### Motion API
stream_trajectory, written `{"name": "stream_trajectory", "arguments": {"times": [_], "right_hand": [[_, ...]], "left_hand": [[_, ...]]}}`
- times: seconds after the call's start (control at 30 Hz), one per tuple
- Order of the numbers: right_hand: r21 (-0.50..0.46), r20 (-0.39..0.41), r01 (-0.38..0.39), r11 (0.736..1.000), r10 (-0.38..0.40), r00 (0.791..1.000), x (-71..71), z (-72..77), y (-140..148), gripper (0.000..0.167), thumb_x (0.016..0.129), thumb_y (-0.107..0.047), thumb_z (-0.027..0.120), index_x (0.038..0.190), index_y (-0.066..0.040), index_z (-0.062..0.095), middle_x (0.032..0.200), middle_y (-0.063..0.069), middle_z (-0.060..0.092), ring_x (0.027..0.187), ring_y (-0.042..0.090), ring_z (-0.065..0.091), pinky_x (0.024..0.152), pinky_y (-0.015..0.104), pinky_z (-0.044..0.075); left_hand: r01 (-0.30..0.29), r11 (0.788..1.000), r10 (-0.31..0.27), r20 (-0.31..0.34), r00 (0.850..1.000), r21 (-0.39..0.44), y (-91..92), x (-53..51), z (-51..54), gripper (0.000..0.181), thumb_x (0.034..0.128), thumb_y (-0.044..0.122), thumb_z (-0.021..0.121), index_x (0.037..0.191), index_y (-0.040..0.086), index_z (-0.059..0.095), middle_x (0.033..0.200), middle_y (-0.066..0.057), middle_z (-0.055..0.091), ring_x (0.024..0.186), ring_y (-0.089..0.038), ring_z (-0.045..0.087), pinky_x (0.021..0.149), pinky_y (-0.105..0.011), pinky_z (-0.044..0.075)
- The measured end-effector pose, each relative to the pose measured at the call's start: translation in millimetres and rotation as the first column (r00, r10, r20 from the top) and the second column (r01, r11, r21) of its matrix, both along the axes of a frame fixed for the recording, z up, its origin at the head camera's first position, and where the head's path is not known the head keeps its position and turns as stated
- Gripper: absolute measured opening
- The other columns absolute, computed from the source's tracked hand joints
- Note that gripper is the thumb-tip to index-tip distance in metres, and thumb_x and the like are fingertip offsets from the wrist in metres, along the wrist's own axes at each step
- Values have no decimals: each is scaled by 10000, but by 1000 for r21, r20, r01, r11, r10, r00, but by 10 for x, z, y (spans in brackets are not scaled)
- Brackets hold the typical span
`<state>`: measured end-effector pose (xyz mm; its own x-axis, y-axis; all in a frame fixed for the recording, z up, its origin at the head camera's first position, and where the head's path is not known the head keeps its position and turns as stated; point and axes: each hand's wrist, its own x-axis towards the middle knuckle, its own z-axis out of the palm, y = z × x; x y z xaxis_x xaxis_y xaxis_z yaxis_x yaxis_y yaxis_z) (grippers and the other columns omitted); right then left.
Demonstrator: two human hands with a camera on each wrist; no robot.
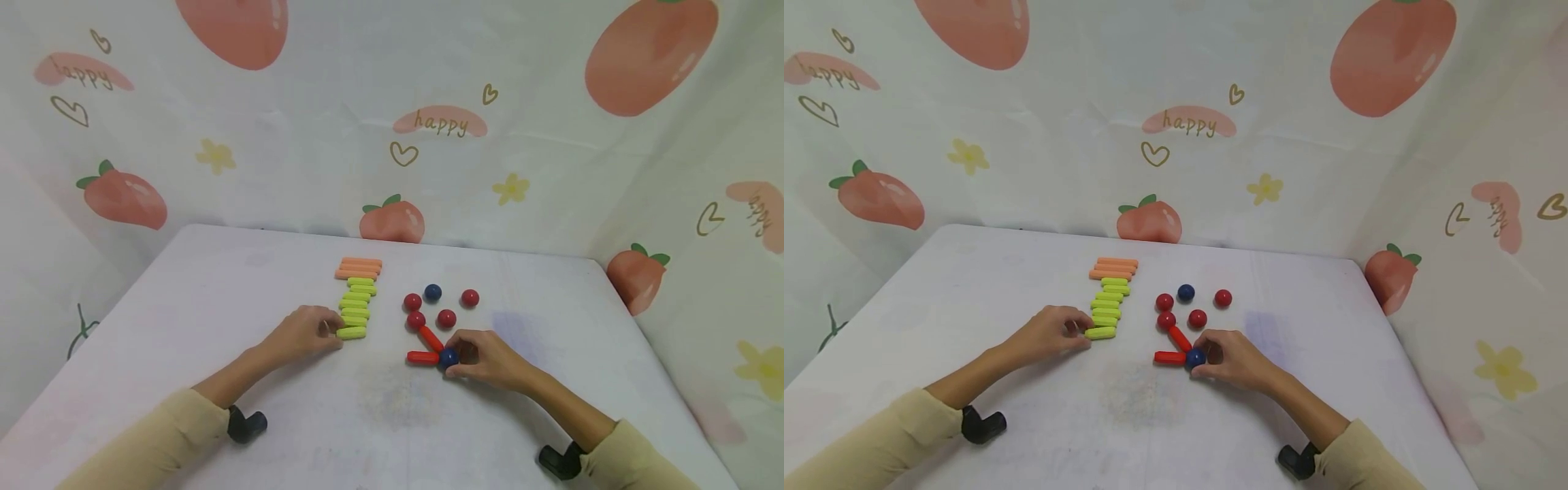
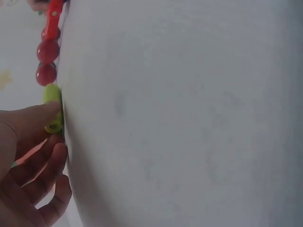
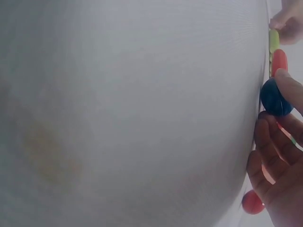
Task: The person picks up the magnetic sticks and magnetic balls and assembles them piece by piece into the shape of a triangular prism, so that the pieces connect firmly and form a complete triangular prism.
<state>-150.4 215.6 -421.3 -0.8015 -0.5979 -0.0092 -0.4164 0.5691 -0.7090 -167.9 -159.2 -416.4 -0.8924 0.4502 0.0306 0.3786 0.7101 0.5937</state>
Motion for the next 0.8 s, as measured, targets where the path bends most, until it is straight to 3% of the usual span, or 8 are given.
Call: {"name": "stream_trajectory", "arguments": {"times": [0.27, 0.6, 0.8], "right_hand": [[2, 1, 4, 1000, -4, 1000, 15, 17, -6, 342, 813, -267, 837, 1078, -121, 678, 909, -92, 672, 775, 98, 604, 723, 240, 543], [-4, 2, -2, 1000, 2, 1000, 12, 25, -6, 330, 814, -268, 836, 1067, -129, 675, 908, -92, 671, 781, 97, 609, 733, 243, 547], [13, 7, 8, 1000, -9, 1000, 5, 24, -7, 322, 814, -289, 836, 1044, -139, 668, 895, -99, 664, 784, 101, 605, 730, 247, 548]], "left_hand": [[-42, 999, 42, -4, 999, 1, 185, 54, -40, 231, 807, 157, 821, 1011, 62, 769, 816, 73, 670, 718, -74, 558, 661, -258, 491], [-82, 989, 77, 40, 996, 124, 621, 52, -66, 213, 806, 202, 835, 987, 101, 785, 736, 103, 643, 694, -99, 558, 665, -270, 489], [-69, 985, 66, 21, 998, 156, 855, 33, -70, 206, 833, 210, 813, 998, 91, 782, 760, 95, 658, 721, -100, 572, 693, -270, 501]]}}
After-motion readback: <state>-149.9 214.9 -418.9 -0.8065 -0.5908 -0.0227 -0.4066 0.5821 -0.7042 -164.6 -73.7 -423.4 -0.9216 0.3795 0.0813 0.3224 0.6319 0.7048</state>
